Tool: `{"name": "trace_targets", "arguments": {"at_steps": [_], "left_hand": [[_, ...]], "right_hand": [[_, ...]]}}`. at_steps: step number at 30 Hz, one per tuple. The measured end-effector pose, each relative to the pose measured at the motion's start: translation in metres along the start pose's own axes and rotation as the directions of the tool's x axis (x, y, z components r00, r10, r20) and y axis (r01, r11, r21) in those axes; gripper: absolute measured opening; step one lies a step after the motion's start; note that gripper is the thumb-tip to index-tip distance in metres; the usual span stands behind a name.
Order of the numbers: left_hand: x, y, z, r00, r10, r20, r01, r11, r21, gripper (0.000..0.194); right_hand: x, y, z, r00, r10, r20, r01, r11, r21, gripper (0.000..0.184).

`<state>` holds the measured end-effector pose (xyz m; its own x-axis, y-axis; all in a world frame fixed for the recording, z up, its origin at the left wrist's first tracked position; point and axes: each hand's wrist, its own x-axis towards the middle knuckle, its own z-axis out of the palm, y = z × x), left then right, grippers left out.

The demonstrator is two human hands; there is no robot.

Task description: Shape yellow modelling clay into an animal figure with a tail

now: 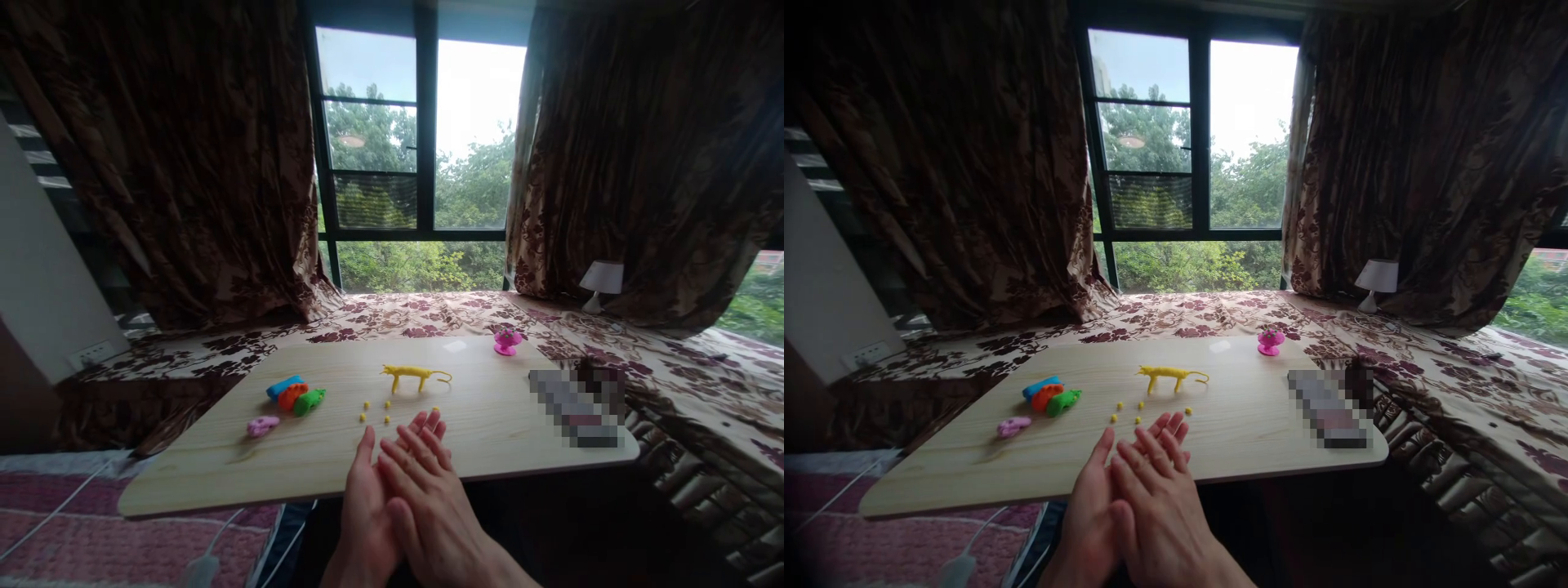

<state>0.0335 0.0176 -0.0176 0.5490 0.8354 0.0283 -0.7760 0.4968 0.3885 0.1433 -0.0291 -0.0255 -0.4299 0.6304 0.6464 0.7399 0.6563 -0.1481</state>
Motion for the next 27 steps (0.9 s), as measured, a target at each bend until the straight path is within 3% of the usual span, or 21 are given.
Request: {"name": "trace_targets", "arguments": {"at_steps": [3, 6, 12, 14, 17, 19, 22, 25, 27], "left_hand": [[-0.003, -0.002, 0.003, 0.995, -0.085, 0.048, 0.083, 0.996, 0.036, 0.056], [-0.005, 0.000, 0.003, 0.991, -0.106, 0.083, 0.103, 0.994, 0.034, 0.052], [-0.004, -0.003, 0.003, 0.991, -0.131, -0.001, 0.131, 0.989, 0.074, 0.047], [-0.004, -0.002, 0.003, 0.992, -0.062, -0.106, 0.079, 0.984, 0.161, 0.044], [-0.002, 0.001, 0.001, 0.949, 0.197, -0.246, -0.081, 0.906, 0.415, 0.036], [0.000, 0.000, -0.002, 0.893, 0.381, -0.240, -0.142, 0.743, 0.654, 0.031], [0.005, -0.006, -0.010, 0.842, 0.539, -0.026, -0.189, 0.341, 0.921, 0.024], [0.010, -0.014, -0.023, 0.804, 0.545, 0.240, -0.263, -0.037, 0.964, 0.020], [0.012, -0.018, -0.032, 0.791, 0.516, 0.330, -0.260, -0.205, 0.944, 0.020]], "right_hand": [[0.003, 0.013, -0.008, 0.992, 0.127, -0.010, -0.127, 0.992, 0.022, 0.039], [-0.001, 0.021, -0.010, 0.991, 0.134, -0.020, -0.132, 0.989, 0.069, 0.035], [-0.004, 0.024, -0.005, 0.974, 0.193, -0.116, -0.169, 0.967, 0.191, 0.018], [-0.007, 0.037, -0.006, 0.963, 0.236, -0.126, -0.216, 0.964, 0.153, 0.016], [-0.018, 0.071, -0.011, 0.943, 0.312, -0.116, -0.310, 0.950, 0.039, 0.019], [-0.025, 0.094, -0.015, 0.937, 0.334, -0.103, -0.337, 0.942, -0.012, 0.021], [-0.033, 0.115, -0.020, 0.942, 0.330, -0.065, -0.335, 0.938, -0.085, 0.022], [-0.038, 0.118, -0.023, 0.948, 0.316, -0.022, -0.316, 0.938, -0.145, 0.023], [-0.042, 0.116, -0.024, 0.951, 0.308, 0.004, -0.302, 0.937, -0.176, 0.025]]}}
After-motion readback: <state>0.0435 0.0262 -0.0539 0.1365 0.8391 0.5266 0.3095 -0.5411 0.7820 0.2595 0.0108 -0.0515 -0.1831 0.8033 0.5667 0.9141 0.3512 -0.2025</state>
